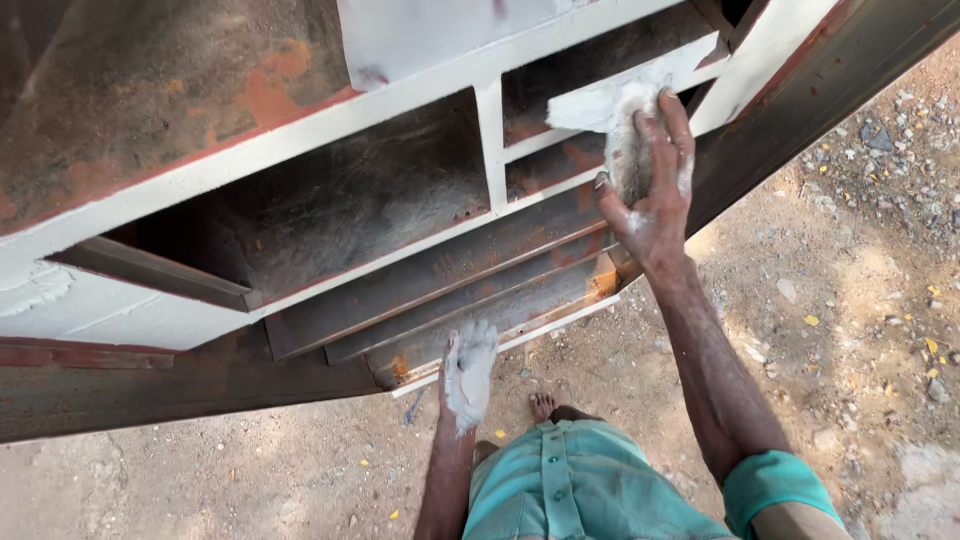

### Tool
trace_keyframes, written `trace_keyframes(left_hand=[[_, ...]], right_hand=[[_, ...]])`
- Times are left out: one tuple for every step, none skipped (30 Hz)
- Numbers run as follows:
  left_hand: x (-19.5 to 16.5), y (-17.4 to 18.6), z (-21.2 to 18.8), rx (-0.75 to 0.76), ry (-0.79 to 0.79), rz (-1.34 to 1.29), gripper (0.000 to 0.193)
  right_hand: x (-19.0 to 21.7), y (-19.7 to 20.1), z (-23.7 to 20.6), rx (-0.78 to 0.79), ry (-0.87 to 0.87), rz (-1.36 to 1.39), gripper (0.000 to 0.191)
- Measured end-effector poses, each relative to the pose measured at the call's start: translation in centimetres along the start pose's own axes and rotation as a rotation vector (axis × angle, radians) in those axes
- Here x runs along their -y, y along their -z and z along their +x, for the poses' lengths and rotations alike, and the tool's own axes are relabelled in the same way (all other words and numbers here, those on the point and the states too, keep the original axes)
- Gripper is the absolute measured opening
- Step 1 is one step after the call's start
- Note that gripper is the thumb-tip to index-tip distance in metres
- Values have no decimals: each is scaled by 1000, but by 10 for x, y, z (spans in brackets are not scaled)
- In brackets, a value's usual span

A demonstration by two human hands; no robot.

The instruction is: The person holds a lump of white putty in one hand and presses and smears it by hand onto the white-painted edges and panels of a metal cabinet frame, working section by section around the frame and occasionally reloading putty onto their fingers.

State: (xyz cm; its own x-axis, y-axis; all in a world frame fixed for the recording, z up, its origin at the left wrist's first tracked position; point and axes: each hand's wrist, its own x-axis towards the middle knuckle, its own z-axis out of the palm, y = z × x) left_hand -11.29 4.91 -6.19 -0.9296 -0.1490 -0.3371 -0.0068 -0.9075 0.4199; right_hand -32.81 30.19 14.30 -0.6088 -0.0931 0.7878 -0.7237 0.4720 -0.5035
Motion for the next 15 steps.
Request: trace_keyframes(left_hand=[[-4,-22,5,110,-109,42,69],[-11,-44,8,174,-136,28,72],[-18,-67,14,247,-173,10,75],[-22,-89,17,339,-162,-51,76],[-26,-106,17,424,-151,-108,77],[-27,-120,14,448,-76,-274,80],[-25,-130,13,477,1,-440,83],[-23,-137,13,522,74,-606,86],[-19,-140,13,516,92,-681,87],[-13,-140,14,501,112,-757,88],[-7,-137,16,478,133,-836,89],[-1,-132,19,459,140,-824,91],[4,-127,23,446,154,-810,92],[9,-122,26,429,168,-794,93],[14,-117,28,385,103,-728,91]], right_hand=[[10,12,-21,-1,-61,58,74],[19,19,-37,2,-416,546,74],[26,28,-48,16,-753,1042,75],[33,38,-61,99,-831,1520,68],[41,44,-76,189,-898,2002,62],[52,46,-93,202,-945,2004,63],[62,46,-109,215,-985,2004,64],[68,43,-118,238,-1008,2001,65],[73,39,-125,263,-1028,1995,67],[80,36,-131,282,-1058,1987,68],[88,31,-138,394,-955,1660,64],[96,24,-142,487,-834,1326,61],[102,22,-143,556,-701,991,58],[111,22,-146,652,-505,711,67],[123,20,-153,733,-308,422,76]])
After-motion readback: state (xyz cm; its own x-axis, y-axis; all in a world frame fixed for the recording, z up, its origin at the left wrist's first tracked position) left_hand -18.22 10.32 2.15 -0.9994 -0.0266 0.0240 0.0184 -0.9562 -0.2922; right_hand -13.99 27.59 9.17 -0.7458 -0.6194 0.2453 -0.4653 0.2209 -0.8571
